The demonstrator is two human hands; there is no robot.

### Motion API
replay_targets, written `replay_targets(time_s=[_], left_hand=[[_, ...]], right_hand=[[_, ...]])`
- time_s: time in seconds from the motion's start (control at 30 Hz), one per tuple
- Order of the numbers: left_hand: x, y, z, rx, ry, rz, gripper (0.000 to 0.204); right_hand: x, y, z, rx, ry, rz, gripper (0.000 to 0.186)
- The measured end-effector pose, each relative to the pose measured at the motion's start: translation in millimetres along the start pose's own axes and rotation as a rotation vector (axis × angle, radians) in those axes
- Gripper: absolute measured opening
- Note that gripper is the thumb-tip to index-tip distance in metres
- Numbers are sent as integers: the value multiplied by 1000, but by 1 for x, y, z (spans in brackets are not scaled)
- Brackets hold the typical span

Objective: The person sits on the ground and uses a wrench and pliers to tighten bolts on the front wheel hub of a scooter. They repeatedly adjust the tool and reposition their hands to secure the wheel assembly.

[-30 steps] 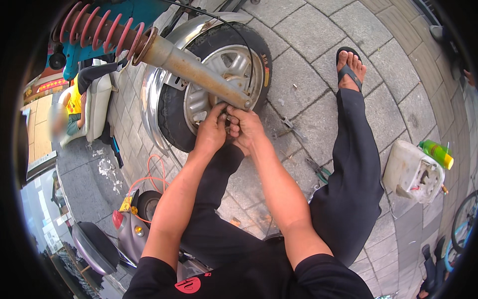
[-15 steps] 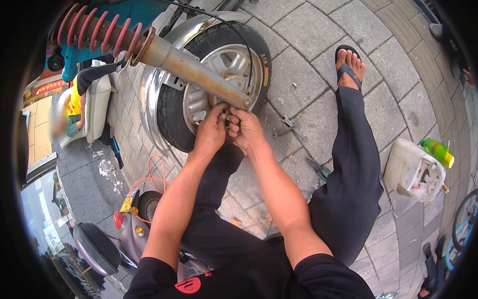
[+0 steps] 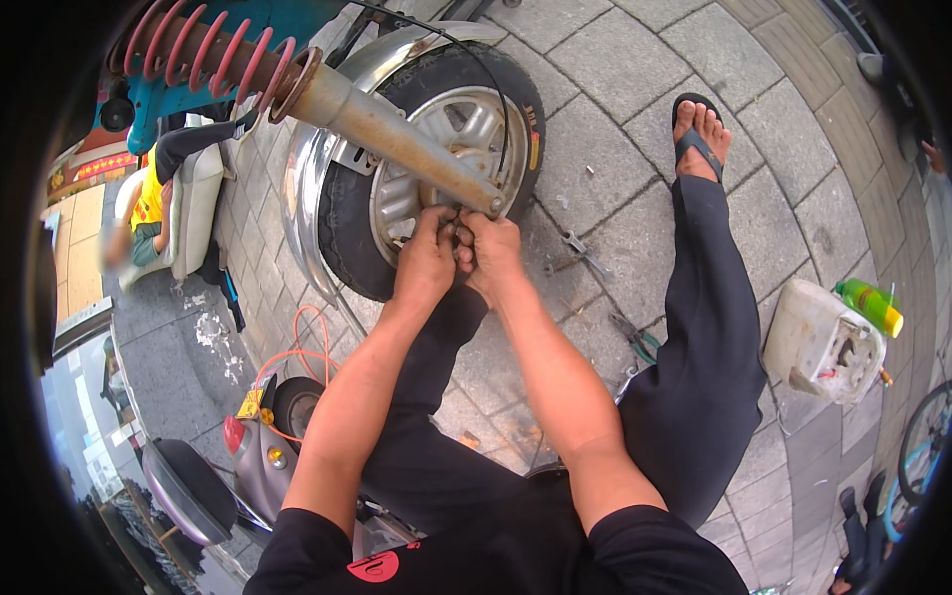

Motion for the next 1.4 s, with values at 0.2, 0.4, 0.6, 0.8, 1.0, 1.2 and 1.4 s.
replay_targets(time_s=[0.2, 0.4, 0.6, 0.8, 1.0, 1.2, 1.4], left_hand=[[-4, -6, 7, -107, -13, -131, 22], [-8, -6, 11, -69, 10, -190, 26], [-14, 3, 26, 256, -333, 38, 31], [-9, 2, 8, 497, -586, 134, 33], [-16, -2, -5, 654, -834, 98, 24], [-20, -4, -9, 715, -936, 82, 22], [-16, -3, -8, 715, -995, 91, 21]], right_hand=[[27, 12, -7, -79, 143, 177, 7], [28, 14, -9, -99, 183, 177, 7], [29, 12, -6, -95, 199, 172, 7], [27, 12, -6, -85, 220, 175, 9], [23, 7, -2, -83, 172, 175, 9], [18, 6, -3, -63, 159, 136, 10], [12, 3, 0, -34, 94, 124, 12]])
Point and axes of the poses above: each hand's wrist, its own y-axis towards the middle knuckle, its own x-axis out of the back of the hand, z = x × y, the point moved 2 cm from there along y, towards the middle knuckle, and after that the axes turned 7 degrees about x, right-handed, at the moved point
